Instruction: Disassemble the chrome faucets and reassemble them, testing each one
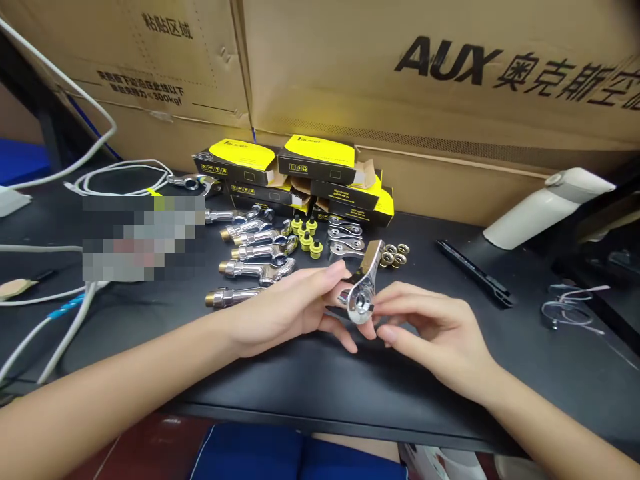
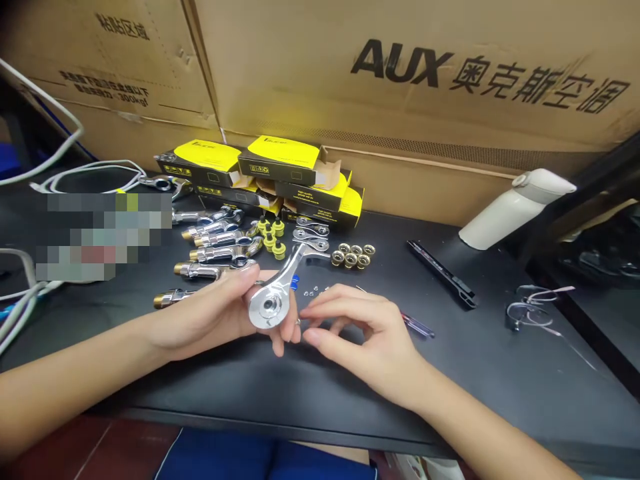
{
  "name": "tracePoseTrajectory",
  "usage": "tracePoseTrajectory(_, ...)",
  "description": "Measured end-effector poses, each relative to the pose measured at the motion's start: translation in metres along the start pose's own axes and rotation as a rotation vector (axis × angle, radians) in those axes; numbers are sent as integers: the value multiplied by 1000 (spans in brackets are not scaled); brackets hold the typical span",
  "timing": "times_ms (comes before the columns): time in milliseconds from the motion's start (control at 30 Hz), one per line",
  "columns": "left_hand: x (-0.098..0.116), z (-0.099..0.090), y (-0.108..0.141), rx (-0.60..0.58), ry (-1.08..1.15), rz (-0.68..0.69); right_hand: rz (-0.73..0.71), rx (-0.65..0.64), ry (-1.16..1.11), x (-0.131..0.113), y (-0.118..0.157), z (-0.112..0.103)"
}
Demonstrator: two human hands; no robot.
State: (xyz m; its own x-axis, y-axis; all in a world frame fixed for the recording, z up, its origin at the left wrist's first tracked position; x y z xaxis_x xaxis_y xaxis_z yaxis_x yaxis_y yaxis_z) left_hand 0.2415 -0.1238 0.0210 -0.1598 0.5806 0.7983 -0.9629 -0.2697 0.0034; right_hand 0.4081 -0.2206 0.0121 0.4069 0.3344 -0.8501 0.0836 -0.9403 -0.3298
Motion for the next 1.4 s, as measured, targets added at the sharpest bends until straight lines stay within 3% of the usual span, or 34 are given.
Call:
tracePoseTrajectory(300,-1,-1,1,-31,14,-63,-28,-4,42,-2,0,4)
tracePoseTrajectory(733,-3,1,0,-33,-17,-102,112,-173,-199,2,0,2)
tracePoseTrajectory(1000,-4,-3,-1,-47,9,-36,154,-132,-181,1,2,1)
tracePoseTrajectory(1400,-7,-4,-3,-13,20,-47,225,-52,-305,6,1,3)
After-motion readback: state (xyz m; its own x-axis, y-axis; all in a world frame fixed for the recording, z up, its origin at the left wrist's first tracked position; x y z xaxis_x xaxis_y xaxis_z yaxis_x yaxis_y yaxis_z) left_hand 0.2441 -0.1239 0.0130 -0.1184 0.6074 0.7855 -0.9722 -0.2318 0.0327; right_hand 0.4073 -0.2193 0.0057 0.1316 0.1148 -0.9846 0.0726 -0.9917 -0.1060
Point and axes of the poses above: each hand's wrist, its own y-axis away from the middle knuckle, its own z-axis out of the palm, x = y × z, the point moved 2 cm from there along -y, towards the middle knuckle, and after that the axes turned 7 degrees about y, right-handed, at the moved point
